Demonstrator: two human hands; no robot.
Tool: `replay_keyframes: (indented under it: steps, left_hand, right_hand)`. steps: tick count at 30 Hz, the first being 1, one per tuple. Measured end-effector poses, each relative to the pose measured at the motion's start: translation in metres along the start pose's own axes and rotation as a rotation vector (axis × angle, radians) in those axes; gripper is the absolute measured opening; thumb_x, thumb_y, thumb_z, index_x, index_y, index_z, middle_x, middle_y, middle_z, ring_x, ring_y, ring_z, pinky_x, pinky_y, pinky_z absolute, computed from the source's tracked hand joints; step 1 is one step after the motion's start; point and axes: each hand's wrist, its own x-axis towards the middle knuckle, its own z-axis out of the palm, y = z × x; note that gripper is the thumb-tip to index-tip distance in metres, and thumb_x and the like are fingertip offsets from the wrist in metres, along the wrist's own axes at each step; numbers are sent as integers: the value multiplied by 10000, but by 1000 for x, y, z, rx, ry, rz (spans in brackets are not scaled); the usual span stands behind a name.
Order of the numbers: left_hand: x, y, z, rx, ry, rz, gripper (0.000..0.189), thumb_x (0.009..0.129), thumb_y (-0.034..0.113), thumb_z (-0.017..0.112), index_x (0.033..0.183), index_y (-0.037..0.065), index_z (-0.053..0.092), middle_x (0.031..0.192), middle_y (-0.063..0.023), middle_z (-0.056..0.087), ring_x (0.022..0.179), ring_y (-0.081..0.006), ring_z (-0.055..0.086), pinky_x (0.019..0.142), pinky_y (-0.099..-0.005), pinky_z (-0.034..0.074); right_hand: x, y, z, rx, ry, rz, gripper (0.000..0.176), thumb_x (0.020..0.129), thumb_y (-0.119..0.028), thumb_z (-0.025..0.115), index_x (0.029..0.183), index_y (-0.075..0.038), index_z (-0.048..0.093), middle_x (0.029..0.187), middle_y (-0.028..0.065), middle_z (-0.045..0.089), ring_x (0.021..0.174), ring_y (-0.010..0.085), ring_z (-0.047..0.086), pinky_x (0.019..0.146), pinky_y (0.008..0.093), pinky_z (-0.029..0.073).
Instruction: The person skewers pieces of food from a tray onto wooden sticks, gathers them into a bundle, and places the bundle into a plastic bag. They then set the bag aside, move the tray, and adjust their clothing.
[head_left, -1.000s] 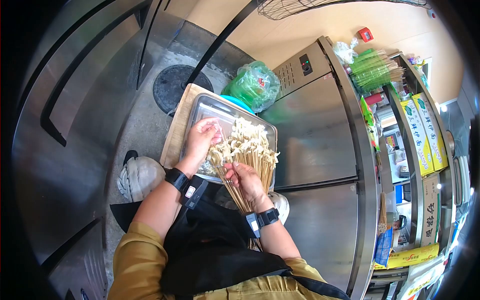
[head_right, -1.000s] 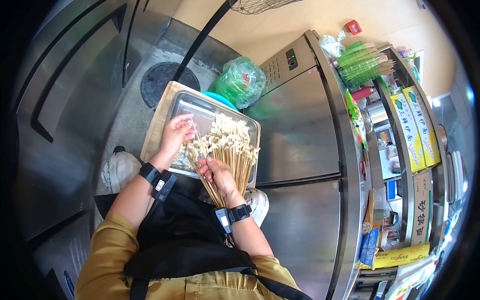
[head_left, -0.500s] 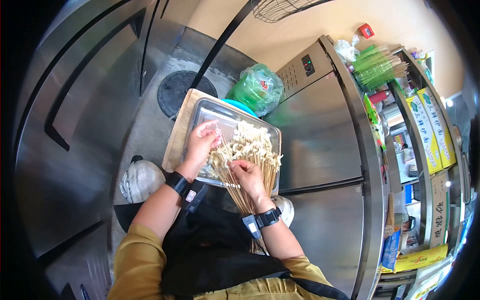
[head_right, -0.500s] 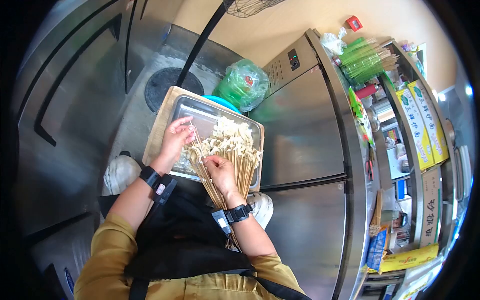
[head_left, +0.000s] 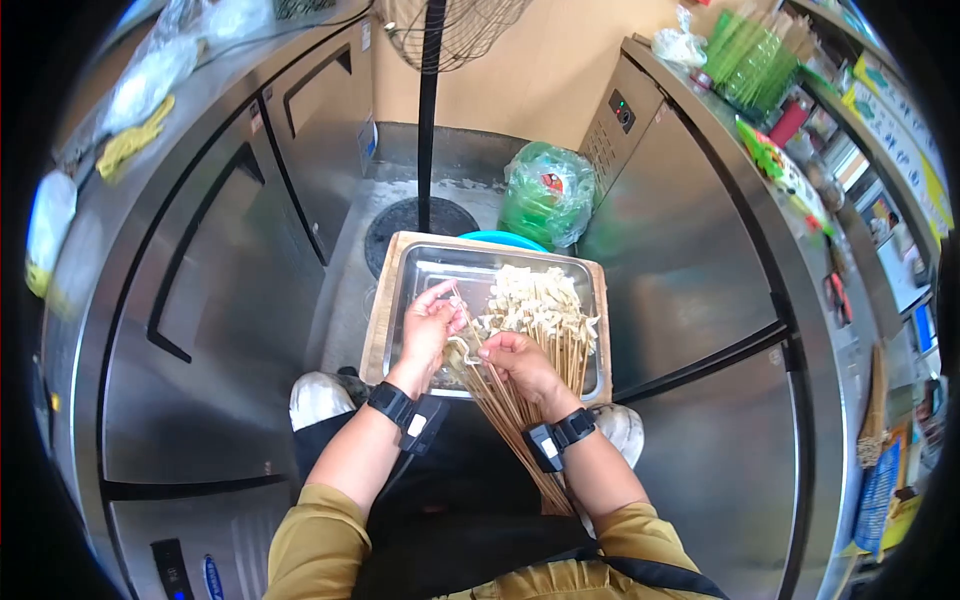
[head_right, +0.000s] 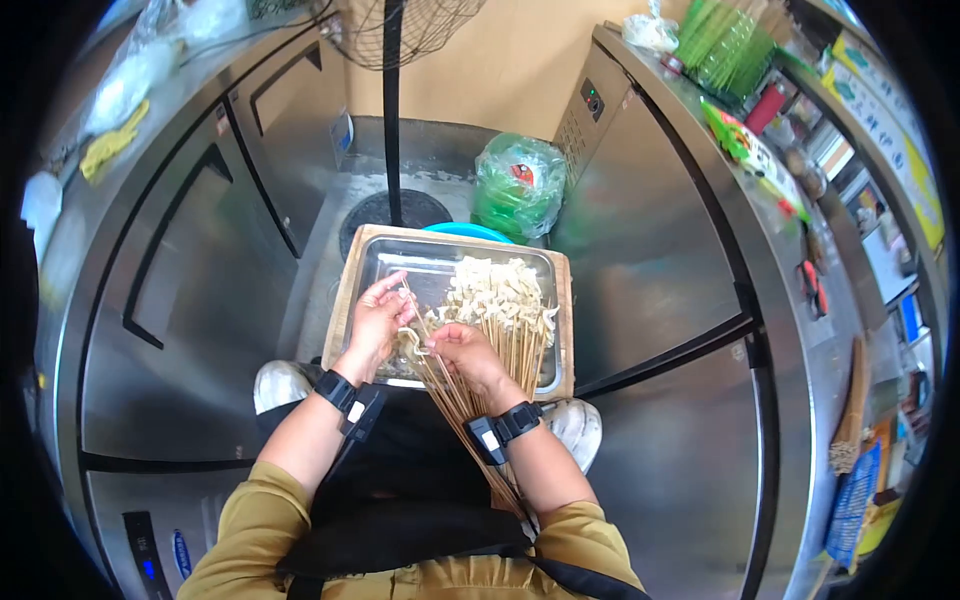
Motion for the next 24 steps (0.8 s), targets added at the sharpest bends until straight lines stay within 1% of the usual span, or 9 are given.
replay_keyframes:
  steps: [5,9,10,12,14,16,18,20,24]
  left_hand:
    - [-6,3,21,105,67,-25,350,867,45,560,1211,35,500,872,-63,597,708,-105,573,624,-207,501]
    - [-13,-1,22,339,82,173,318,874,35,536,1191,28,505,893,-41,583,717,-88,548,658,-211,490]
    - [-21,3,21,426,141,196,245,868,89,573,1106,46,535,835,3,561,722,-73,531,677,-209,467]
    - [-33,-10,-5,566,156,214,110,875,135,566,960,70,537,808,12,532,709,-84,518,682,-223,468]
    - [-66,-18,0,565,154,-149,130,884,206,563,901,92,503,836,-5,513,745,-115,514,715,-266,476]
    - [-89,-27,19,495,142,-407,222,887,310,568,938,114,477,1035,-61,528,979,-168,509,770,-349,489]
    - [-94,-33,34,382,102,-371,169,890,250,573,896,105,486,1001,-67,561,955,-175,545,784,-352,495]
    - [-92,-43,39,401,48,-367,117,888,174,569,865,88,493,935,-56,573,894,-162,565,790,-335,498]
    - [-84,-72,33,430,16,-259,89,868,37,558,807,79,508,836,-17,587,788,-131,586,777,-301,504]
  right_hand:
    - [4,6,-14,59,-79,-34,70,812,-116,657,829,-66,611,650,-40,559,490,30,446,433,173,354]
    - [-1,4,-22,76,-77,-49,61,815,-114,647,801,-63,617,646,-38,560,501,31,460,430,177,365]
    - [-1,2,-24,99,-79,-53,62,814,-114,648,798,-63,617,646,-37,560,509,31,464,431,179,368]
    - [1,2,-33,65,-67,-83,45,808,-85,648,802,-45,628,660,-19,581,504,31,464,449,173,381]
    - [-2,0,-35,58,-63,-79,45,813,-81,637,817,-42,616,658,-19,570,504,33,464,448,177,379]
    - [-6,-3,-34,35,-53,-65,47,817,-81,633,823,-42,609,655,-22,560,507,35,465,447,179,379]
    - [0,6,-33,4,-60,-127,43,820,-79,627,823,-54,592,652,-30,544,518,36,467,449,178,370]
    - [0,10,-32,-55,-39,-209,43,820,-78,627,818,-61,588,650,-33,538,519,35,462,450,177,361]
    - [-14,-8,-35,63,-84,-274,41,826,-78,619,824,-66,580,654,-38,531,522,28,439,459,172,343]
